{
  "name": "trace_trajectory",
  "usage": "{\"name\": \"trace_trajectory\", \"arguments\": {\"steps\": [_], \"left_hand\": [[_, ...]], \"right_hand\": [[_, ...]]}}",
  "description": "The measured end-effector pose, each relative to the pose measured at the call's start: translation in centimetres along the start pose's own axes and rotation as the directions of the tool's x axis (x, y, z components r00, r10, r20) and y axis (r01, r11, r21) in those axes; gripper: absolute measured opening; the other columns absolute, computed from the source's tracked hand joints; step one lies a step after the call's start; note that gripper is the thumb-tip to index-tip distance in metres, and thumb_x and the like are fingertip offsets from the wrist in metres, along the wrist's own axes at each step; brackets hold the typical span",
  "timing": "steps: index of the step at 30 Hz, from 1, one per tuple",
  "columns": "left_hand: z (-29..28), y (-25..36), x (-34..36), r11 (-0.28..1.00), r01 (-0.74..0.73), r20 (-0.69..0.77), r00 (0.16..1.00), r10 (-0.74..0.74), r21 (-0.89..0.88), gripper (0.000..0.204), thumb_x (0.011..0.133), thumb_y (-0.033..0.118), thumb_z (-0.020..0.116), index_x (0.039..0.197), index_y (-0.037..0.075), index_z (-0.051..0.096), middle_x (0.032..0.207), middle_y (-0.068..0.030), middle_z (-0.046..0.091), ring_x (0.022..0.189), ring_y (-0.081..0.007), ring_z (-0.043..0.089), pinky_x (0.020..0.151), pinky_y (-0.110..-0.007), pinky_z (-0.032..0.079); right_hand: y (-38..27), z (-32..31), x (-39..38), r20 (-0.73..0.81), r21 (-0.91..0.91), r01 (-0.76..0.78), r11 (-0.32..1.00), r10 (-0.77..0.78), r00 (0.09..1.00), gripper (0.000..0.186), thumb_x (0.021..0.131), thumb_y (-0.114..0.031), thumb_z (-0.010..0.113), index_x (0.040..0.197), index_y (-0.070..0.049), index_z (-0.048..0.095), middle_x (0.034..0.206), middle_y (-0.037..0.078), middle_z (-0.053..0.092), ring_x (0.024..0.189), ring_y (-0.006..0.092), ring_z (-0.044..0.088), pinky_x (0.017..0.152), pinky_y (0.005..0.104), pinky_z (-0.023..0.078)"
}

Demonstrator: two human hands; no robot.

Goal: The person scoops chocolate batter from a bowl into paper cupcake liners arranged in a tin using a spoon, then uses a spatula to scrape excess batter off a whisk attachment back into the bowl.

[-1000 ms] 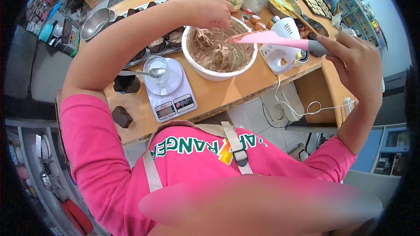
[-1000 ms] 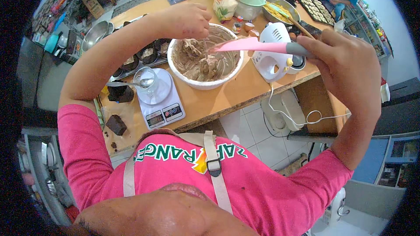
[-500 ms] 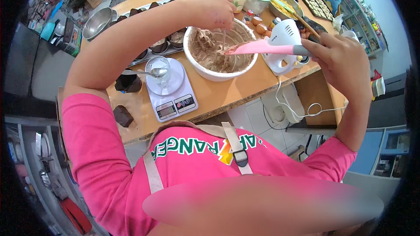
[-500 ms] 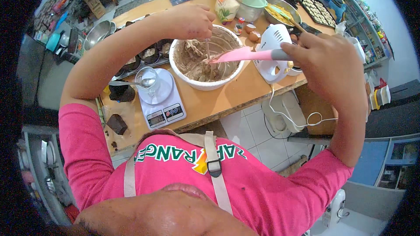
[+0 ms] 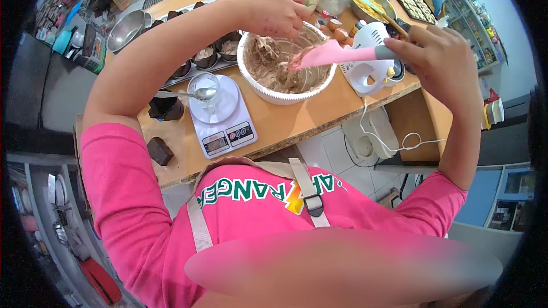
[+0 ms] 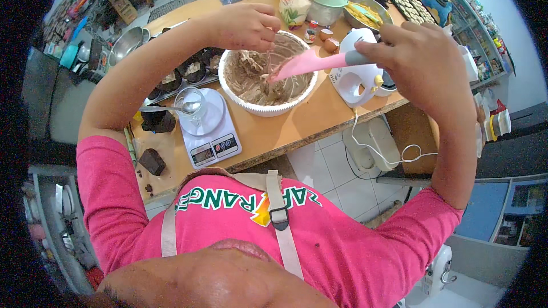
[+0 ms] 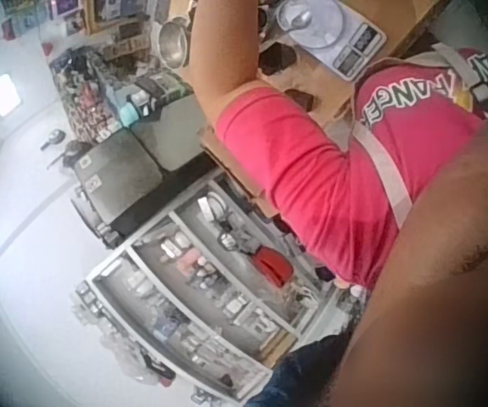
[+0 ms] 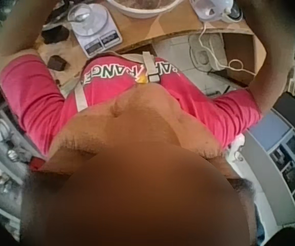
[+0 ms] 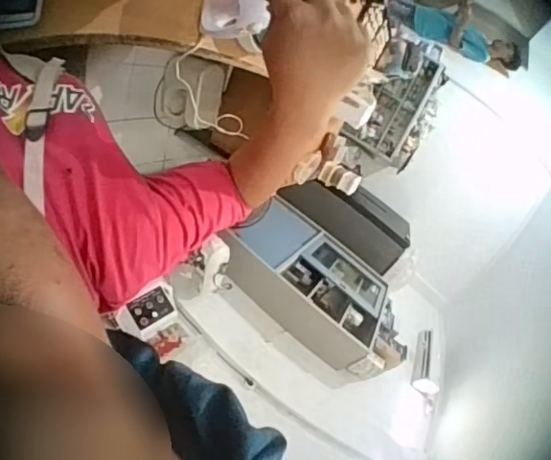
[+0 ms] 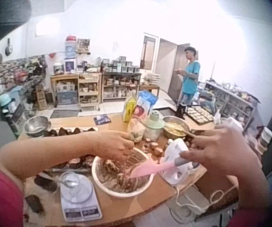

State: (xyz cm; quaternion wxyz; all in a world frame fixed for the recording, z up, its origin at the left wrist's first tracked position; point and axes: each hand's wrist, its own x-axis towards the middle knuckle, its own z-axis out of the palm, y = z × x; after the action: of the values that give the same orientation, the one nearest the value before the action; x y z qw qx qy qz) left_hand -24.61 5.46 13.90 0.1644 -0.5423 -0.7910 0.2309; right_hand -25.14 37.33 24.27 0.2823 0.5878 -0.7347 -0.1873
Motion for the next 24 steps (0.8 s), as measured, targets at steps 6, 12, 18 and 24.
{"name": "trace_trajectory", "arguments": {"steps": [6, 12, 18, 24], "left_hand": [[0.0, -0.2, 0.3, 0.999, 0.031, 0.021, 0.999, -0.03, -0.019, 0.013, 0.073, 0.023, 0.06, 0.081, 0.013, 0.063, 0.084, 0.0023, 0.062, 0.097, -0.0169, 0.055, 0.085, -0.034, 0.043], [-0.2, -0.1, 0.7, 0.963, 0.246, 0.202, 0.954, -0.221, -0.111, 0.008, 0.073, 0.019, 0.062, 0.077, 0.013, 0.065, 0.08, -0.0023, 0.065, 0.089, -0.0209, 0.059, 0.081, -0.035, 0.045], [0.1, -0.3, 1.6, 0.909, 0.378, 0.288, 0.903, -0.319, -0.176, 0.008, 0.075, 0.019, 0.061, 0.076, 0.013, 0.065, 0.074, -0.005, 0.065, 0.082, -0.0245, 0.062, 0.079, -0.037, 0.045], [-0.2, -0.2, 1.6, 0.899, 0.422, 0.407, 0.847, -0.343, -0.12, 0.01, 0.077, 0.016, 0.061, 0.082, 0.012, 0.069, 0.079, -0.0089, 0.067, 0.082, -0.0286, 0.065, 0.074, -0.04, 0.049]], "right_hand": [[0.2, -1.4, -1.6, 0.045, 0.071, -0.08, 0.994, 0.077, 0.996, 0.029, 0.071, -0.017, 0.069, 0.1, -0.022, 0.069, 0.076, 0.001, 0.058, 0.07, 0.0211, 0.061, 0.06, 0.0369, 0.047], [-0.1, -3.3, -1.8, 0.11, 0.056, -0.172, 0.984, 0.165, 0.98, 0.031, 0.072, -0.02, 0.07, 0.103, -0.019, 0.067, 0.073, 0.003, 0.056, 0.068, 0.0233, 0.06, 0.058, 0.0382, 0.046], [-1.8, -2.8, -0.8, 0.108, -0.012, -0.172, 0.985, 0.172, 0.979, 0.027, 0.074, -0.021, 0.069, 0.101, -0.02, 0.067, 0.074, 0.003, 0.058, 0.068, 0.0219, 0.062, 0.057, 0.0368, 0.047], [-2.0, -1.9, -1.1, 0.175, 0.049, -0.14, 0.989, 0.13, 0.976, 0.025, 0.076, -0.019, 0.067, 0.101, -0.019, 0.067, 0.075, 0.003, 0.06, 0.069, 0.0225, 0.062, 0.058, 0.0367, 0.048]]}}
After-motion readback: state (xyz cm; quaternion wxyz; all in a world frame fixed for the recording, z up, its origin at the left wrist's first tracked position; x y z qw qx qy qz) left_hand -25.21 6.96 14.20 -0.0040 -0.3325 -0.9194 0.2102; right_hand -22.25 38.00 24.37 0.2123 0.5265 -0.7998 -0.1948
